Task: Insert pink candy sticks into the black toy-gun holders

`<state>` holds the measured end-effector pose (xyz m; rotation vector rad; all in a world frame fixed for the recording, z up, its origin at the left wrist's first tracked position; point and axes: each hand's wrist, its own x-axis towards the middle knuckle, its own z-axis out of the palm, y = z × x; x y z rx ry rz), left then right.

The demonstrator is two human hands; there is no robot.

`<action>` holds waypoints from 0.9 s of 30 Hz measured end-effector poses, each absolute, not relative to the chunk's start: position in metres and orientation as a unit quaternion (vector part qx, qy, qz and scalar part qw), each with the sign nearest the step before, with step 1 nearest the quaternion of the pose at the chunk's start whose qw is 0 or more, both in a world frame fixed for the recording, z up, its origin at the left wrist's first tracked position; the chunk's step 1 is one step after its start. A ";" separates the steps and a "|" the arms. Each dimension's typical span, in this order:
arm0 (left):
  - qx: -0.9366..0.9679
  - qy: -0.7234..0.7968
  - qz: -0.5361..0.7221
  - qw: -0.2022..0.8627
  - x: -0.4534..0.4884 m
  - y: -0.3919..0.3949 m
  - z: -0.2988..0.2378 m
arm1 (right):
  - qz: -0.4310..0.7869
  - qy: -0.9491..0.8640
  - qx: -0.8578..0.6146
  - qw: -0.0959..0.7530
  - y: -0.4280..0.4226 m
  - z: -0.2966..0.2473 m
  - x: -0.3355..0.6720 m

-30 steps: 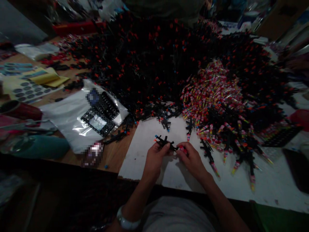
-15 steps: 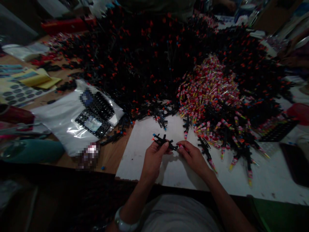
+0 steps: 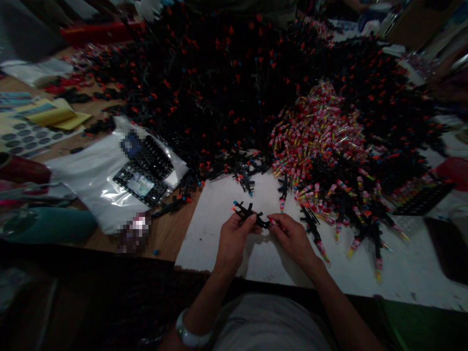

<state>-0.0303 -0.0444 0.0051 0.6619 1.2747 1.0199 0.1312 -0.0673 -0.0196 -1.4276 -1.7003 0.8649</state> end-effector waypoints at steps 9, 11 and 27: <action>0.266 0.567 0.460 0.630 -0.029 -0.047 0.007 | 0.356 -0.628 -0.590 0.362 -0.077 -0.022 0.126; 0.267 0.559 0.462 0.635 -0.029 -0.047 0.009 | 0.355 -0.618 -0.603 0.359 -0.075 -0.021 0.129; 0.269 0.549 0.439 0.659 -0.024 -0.049 0.006 | 0.365 -0.600 -0.609 0.369 -0.074 -0.018 0.124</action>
